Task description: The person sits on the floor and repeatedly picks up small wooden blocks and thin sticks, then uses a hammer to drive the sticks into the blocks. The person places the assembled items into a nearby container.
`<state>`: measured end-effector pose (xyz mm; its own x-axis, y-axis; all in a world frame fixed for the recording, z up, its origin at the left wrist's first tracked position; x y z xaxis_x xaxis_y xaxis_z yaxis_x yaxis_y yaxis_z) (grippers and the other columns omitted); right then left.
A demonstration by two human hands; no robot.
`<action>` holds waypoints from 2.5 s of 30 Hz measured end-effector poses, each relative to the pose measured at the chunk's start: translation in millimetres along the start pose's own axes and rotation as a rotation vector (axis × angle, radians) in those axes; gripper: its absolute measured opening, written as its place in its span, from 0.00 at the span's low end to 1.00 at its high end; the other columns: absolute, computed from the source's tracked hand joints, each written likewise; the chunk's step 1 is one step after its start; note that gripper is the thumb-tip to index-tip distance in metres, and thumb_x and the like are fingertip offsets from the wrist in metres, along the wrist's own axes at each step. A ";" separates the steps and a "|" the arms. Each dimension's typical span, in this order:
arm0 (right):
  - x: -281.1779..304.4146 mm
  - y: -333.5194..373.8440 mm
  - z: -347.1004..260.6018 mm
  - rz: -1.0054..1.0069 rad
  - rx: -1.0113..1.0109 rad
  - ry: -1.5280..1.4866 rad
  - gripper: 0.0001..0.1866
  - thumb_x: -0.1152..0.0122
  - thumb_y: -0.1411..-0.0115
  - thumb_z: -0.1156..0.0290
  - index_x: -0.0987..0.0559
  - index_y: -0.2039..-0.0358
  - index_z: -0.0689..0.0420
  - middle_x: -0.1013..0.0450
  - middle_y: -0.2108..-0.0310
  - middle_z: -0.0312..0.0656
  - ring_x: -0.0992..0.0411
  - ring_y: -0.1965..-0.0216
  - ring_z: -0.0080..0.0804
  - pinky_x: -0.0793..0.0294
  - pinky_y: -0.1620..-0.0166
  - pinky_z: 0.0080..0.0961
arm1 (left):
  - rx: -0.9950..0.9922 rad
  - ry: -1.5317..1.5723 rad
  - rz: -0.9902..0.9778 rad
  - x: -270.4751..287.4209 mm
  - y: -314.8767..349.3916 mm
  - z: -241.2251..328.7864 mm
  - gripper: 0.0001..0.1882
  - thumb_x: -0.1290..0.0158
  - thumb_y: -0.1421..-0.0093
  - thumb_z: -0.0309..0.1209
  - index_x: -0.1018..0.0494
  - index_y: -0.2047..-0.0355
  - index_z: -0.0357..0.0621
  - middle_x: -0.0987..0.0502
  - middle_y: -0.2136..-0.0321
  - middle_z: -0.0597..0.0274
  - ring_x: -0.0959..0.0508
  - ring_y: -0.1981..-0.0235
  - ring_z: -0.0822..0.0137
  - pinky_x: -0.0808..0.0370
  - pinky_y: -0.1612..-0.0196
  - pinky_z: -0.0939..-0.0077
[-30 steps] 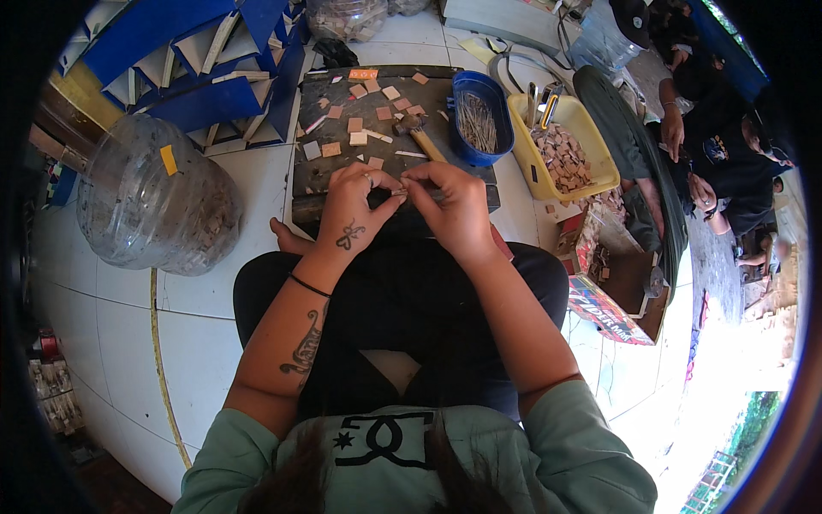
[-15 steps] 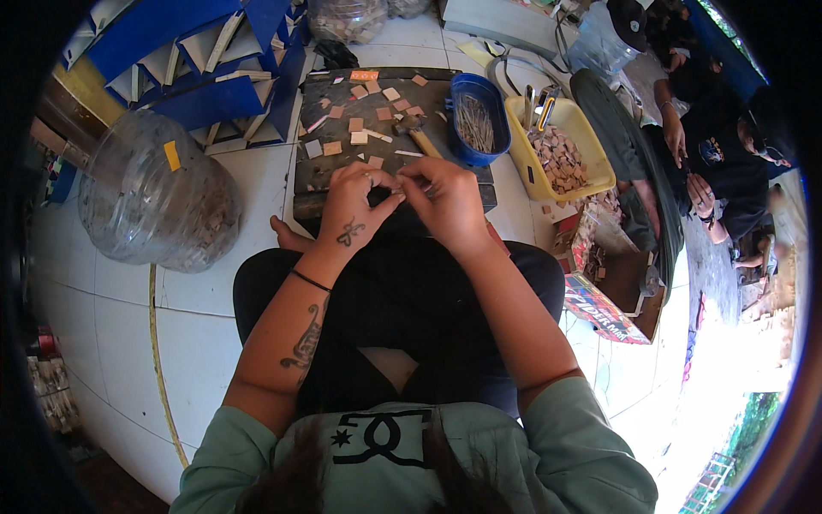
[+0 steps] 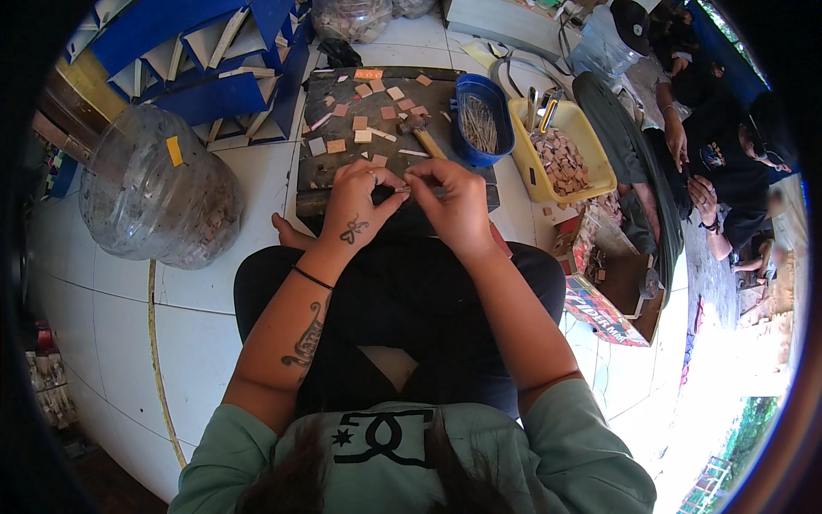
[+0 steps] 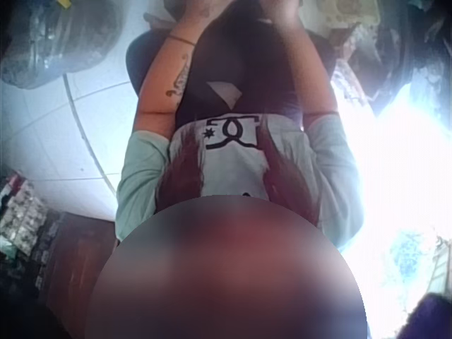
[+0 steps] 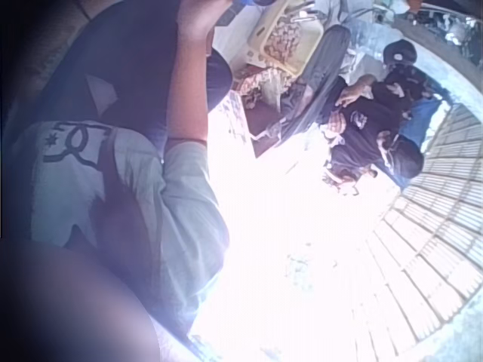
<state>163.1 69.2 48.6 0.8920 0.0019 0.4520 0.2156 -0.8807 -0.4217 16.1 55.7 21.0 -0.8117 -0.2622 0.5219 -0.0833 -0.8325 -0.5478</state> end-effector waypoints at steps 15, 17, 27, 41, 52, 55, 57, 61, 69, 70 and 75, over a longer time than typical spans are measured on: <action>-3.4 -2.1 -17.9 -0.068 0.146 0.135 0.06 0.33 0.49 0.78 0.20 0.69 0.61 0.23 0.70 0.44 0.23 0.65 0.42 0.24 0.61 0.32 | -0.026 0.112 0.030 2.3 -1.9 6.3 0.04 0.39 0.48 0.27 0.23 0.74 0.41 0.24 0.75 0.60 0.24 0.66 0.57 0.30 0.57 0.61; 2.0 0.1 -21.2 -0.044 0.204 0.238 0.10 0.33 0.50 0.78 0.21 0.66 0.60 0.24 0.65 0.45 0.25 0.60 0.43 0.25 0.58 0.34 | -0.027 0.157 0.036 0.7 -1.1 8.9 0.03 0.40 0.47 0.25 0.23 0.74 0.40 0.25 0.75 0.59 0.24 0.67 0.56 0.29 0.60 0.63; 44.6 66.3 17.5 -0.168 -0.291 0.690 0.26 0.42 0.42 0.77 0.36 0.43 0.58 0.33 0.55 0.51 0.27 0.59 0.51 0.26 0.55 0.43 | -0.088 0.165 0.079 -1.8 -0.4 14.7 0.05 0.42 0.44 0.23 0.26 0.73 0.35 0.26 0.74 0.54 0.24 0.70 0.52 0.27 0.64 0.67; 99.2 126.0 -70.8 -0.200 -0.248 0.176 0.24 0.51 0.35 0.78 0.35 0.37 0.62 0.28 0.66 0.46 0.28 0.70 0.33 0.28 0.63 0.25 | -0.130 0.202 0.083 -4.5 1.0 12.6 0.04 0.43 0.44 0.20 0.28 0.74 0.35 0.27 0.74 0.54 0.24 0.71 0.53 0.28 0.66 0.69; 90.5 136.4 -83.6 -0.148 -0.065 0.303 0.24 0.50 0.36 0.80 0.34 0.39 0.62 0.29 0.67 0.50 0.28 0.69 0.41 0.28 0.61 0.28 | -0.136 0.209 0.068 -4.8 1.9 12.7 0.04 0.44 0.43 0.19 0.28 0.72 0.36 0.28 0.73 0.54 0.25 0.71 0.53 0.28 0.66 0.70; 90.6 137.1 -78.3 -0.161 -0.141 0.292 0.24 0.50 0.36 0.80 0.33 0.39 0.62 0.29 0.66 0.51 0.28 0.69 0.40 0.28 0.61 0.28 | -0.110 0.203 0.044 -6.3 1.6 11.3 0.04 0.44 0.43 0.19 0.29 0.72 0.35 0.28 0.73 0.54 0.25 0.71 0.53 0.28 0.66 0.70; 90.3 138.6 -76.2 -0.150 -0.172 0.270 0.24 0.50 0.36 0.81 0.33 0.39 0.63 0.29 0.66 0.51 0.28 0.68 0.40 0.28 0.60 0.27 | -0.137 0.201 0.068 -5.3 1.1 12.9 0.04 0.44 0.43 0.19 0.29 0.72 0.35 0.28 0.74 0.54 0.25 0.72 0.53 0.28 0.66 0.70; 87.1 140.3 -72.1 -0.119 -0.173 0.270 0.23 0.50 0.36 0.81 0.32 0.40 0.63 0.29 0.67 0.50 0.28 0.69 0.41 0.28 0.60 0.27 | -0.125 0.223 0.064 -6.0 1.4 12.1 0.04 0.44 0.42 0.20 0.29 0.72 0.35 0.28 0.73 0.54 0.25 0.71 0.53 0.28 0.66 0.69; 75.8 108.7 -26.2 -0.008 -0.074 0.567 0.24 0.45 0.39 0.76 0.30 0.40 0.54 0.29 0.65 0.45 0.26 0.68 0.47 0.25 0.64 0.34 | -0.071 0.120 0.108 -6.3 2.6 12.8 0.04 0.44 0.40 0.24 0.24 0.69 0.36 0.24 0.72 0.54 0.22 0.70 0.55 0.27 0.66 0.69; 68.5 103.1 -16.4 -0.005 -0.084 0.628 0.24 0.44 0.39 0.75 0.30 0.41 0.53 0.29 0.65 0.44 0.26 0.68 0.47 0.25 0.65 0.36 | -0.079 0.108 0.121 -3.8 2.0 14.1 0.04 0.44 0.40 0.25 0.23 0.69 0.36 0.23 0.71 0.53 0.22 0.70 0.55 0.27 0.66 0.69; 46.1 82.8 8.1 -0.043 -0.242 0.772 0.26 0.41 0.41 0.73 0.30 0.41 0.51 0.29 0.63 0.45 0.25 0.63 0.45 0.25 0.62 0.38 | 0.096 0.188 -0.010 6.1 3.7 12.4 0.07 0.44 0.40 0.27 0.22 0.71 0.36 0.23 0.73 0.53 0.23 0.69 0.52 0.27 0.64 0.64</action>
<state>225.2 0.2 28.2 0.3401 -0.2115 0.9163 0.0725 -0.9656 -0.2497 18.0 45.0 30.3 -0.9056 -0.1657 0.3905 -0.0434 -0.8796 -0.4737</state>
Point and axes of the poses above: each hand's wrist, its own y-axis away from the middle knuckle, its own x-axis out of the back of the hand, z = x × y, the point moved 6 cm from there along -y, towards the middle knuckle
